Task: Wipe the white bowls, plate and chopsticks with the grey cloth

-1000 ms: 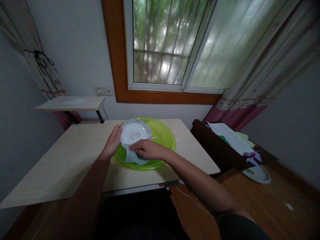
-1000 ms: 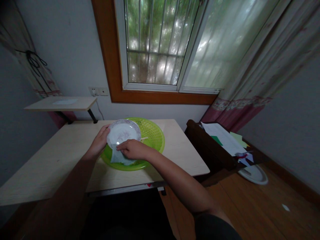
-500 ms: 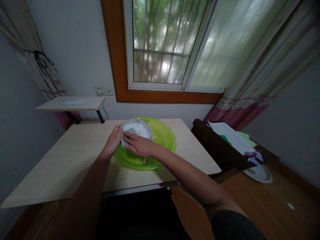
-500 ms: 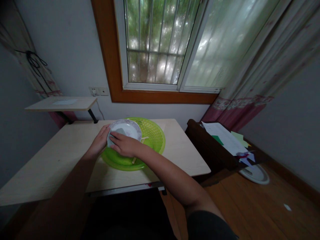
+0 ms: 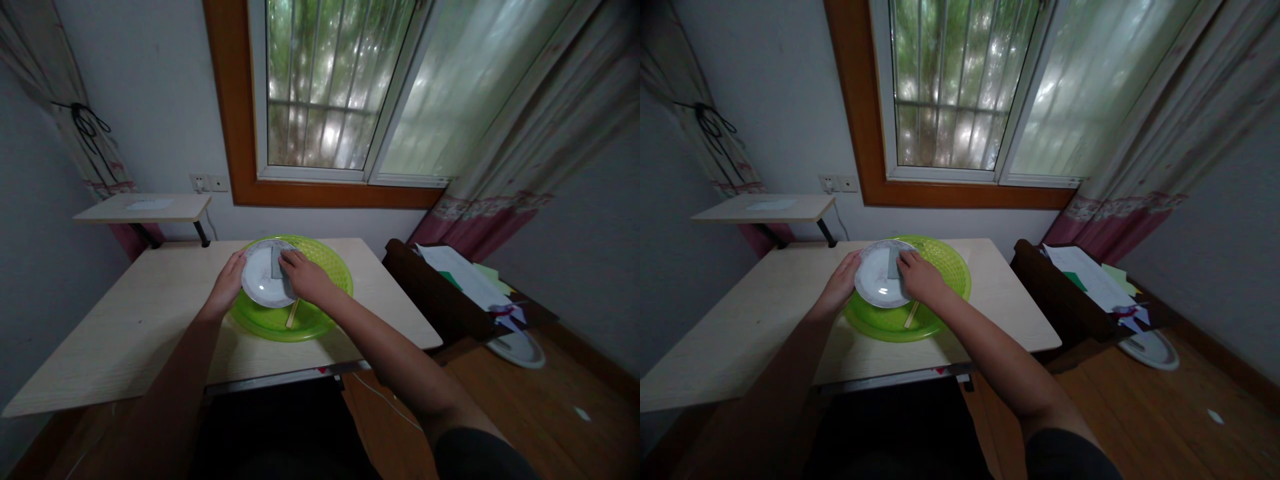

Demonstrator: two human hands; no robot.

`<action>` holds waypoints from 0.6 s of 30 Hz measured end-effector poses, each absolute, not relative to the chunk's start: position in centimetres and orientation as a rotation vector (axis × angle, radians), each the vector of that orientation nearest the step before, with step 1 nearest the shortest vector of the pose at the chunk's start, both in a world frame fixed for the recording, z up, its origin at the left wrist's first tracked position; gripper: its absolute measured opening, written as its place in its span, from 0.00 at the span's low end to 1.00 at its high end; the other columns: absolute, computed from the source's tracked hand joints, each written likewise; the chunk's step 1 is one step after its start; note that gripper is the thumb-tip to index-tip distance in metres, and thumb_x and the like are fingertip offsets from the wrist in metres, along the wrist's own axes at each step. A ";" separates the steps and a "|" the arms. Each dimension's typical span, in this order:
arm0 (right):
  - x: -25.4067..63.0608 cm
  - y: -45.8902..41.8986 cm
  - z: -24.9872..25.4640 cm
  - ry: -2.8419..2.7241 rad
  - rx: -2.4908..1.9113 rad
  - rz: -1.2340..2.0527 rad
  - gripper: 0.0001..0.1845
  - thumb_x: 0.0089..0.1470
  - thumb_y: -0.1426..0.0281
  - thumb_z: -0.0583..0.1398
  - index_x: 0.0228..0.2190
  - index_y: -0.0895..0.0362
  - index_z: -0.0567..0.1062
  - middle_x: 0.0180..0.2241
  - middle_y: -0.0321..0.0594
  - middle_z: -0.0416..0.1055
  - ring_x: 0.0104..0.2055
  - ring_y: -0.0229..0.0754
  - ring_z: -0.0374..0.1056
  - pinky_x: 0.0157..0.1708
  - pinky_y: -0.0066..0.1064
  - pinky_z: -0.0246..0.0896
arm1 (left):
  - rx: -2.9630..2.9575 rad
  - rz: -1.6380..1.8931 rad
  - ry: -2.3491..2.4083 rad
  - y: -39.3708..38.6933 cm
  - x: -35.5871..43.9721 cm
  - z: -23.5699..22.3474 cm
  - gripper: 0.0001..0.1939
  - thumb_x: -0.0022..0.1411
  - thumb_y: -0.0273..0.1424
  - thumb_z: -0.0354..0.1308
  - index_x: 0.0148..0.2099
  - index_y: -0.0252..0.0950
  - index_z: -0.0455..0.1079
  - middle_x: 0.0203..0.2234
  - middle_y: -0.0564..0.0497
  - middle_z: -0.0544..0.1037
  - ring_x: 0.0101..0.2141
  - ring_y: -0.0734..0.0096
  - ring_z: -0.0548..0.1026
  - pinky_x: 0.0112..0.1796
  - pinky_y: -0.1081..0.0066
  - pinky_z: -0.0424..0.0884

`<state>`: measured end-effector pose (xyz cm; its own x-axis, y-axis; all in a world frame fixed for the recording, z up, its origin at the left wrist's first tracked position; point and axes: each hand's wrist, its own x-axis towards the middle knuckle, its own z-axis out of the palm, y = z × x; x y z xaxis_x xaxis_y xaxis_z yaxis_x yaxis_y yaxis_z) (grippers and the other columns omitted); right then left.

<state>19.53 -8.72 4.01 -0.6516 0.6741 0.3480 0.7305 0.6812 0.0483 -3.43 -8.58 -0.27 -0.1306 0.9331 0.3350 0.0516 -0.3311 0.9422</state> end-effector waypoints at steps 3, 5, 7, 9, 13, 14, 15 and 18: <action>20.5 -9.5 4.0 -2.568 -1.225 -0.224 0.22 0.67 0.76 0.53 0.58 0.64 0.74 0.58 0.58 0.68 0.59 0.55 0.65 0.58 0.46 0.66 | 1.468 1.541 1.185 -8.9 -3.4 0.0 0.26 0.71 0.49 0.51 0.59 0.35 0.70 0.56 0.41 0.77 0.58 0.56 0.73 0.60 0.58 0.67; 20.9 -9.7 4.1 -2.597 -1.235 -0.130 0.18 0.66 0.74 0.55 0.54 0.62 0.77 0.53 0.55 0.71 0.53 0.51 0.69 0.56 0.43 0.67 | 1.473 1.544 1.187 -8.8 -3.4 -0.1 0.26 0.71 0.49 0.51 0.59 0.35 0.70 0.56 0.41 0.77 0.59 0.56 0.73 0.60 0.58 0.68; 21.0 -9.8 4.2 -2.633 -1.188 0.030 0.16 0.65 0.73 0.59 0.52 0.60 0.78 0.50 0.50 0.72 0.49 0.46 0.71 0.54 0.38 0.66 | 1.467 1.549 1.187 -8.7 -3.5 -0.2 0.25 0.71 0.48 0.51 0.58 0.35 0.71 0.56 0.41 0.77 0.59 0.56 0.73 0.60 0.58 0.68; 20.7 -10.1 4.4 -2.624 -1.111 0.218 0.15 0.62 0.73 0.63 0.51 0.59 0.78 0.48 0.47 0.73 0.46 0.43 0.72 0.52 0.35 0.66 | 1.448 1.561 1.186 -8.5 -3.5 -0.4 0.25 0.70 0.48 0.52 0.58 0.35 0.71 0.56 0.41 0.77 0.58 0.56 0.74 0.60 0.58 0.68; 18.8 -11.0 4.3 -2.553 -0.839 0.468 0.08 0.63 0.74 0.62 0.45 0.58 0.78 0.44 0.43 0.75 0.47 0.42 0.72 0.53 0.35 0.66 | 1.405 1.583 1.184 -8.2 -3.6 -0.7 0.25 0.70 0.49 0.52 0.57 0.35 0.70 0.56 0.41 0.77 0.55 0.57 0.75 0.58 0.59 0.69; 18.2 -11.2 4.3 -2.565 -0.717 0.509 0.08 0.65 0.73 0.60 0.45 0.58 0.78 0.45 0.44 0.76 0.50 0.42 0.72 0.56 0.36 0.65 | 1.402 1.584 1.190 -8.2 -3.6 -0.7 0.25 0.70 0.49 0.52 0.57 0.35 0.70 0.55 0.41 0.76 0.55 0.58 0.75 0.58 0.59 0.69; 17.6 -11.4 4.3 -2.566 -0.625 0.535 0.10 0.67 0.72 0.58 0.46 0.58 0.78 0.47 0.45 0.76 0.53 0.42 0.71 0.58 0.37 0.64 | 1.402 1.581 1.199 -8.2 -3.7 -0.6 0.25 0.70 0.49 0.52 0.57 0.36 0.70 0.55 0.42 0.77 0.55 0.58 0.75 0.58 0.59 0.68; 16.3 -11.9 4.3 -2.568 -0.515 0.544 0.16 0.71 0.67 0.55 0.53 0.59 0.76 0.57 0.49 0.74 0.60 0.43 0.68 0.64 0.40 0.60 | 1.400 1.562 1.231 -8.3 -3.9 -0.3 0.23 0.69 0.48 0.53 0.55 0.36 0.71 0.51 0.44 0.78 0.52 0.59 0.75 0.56 0.60 0.69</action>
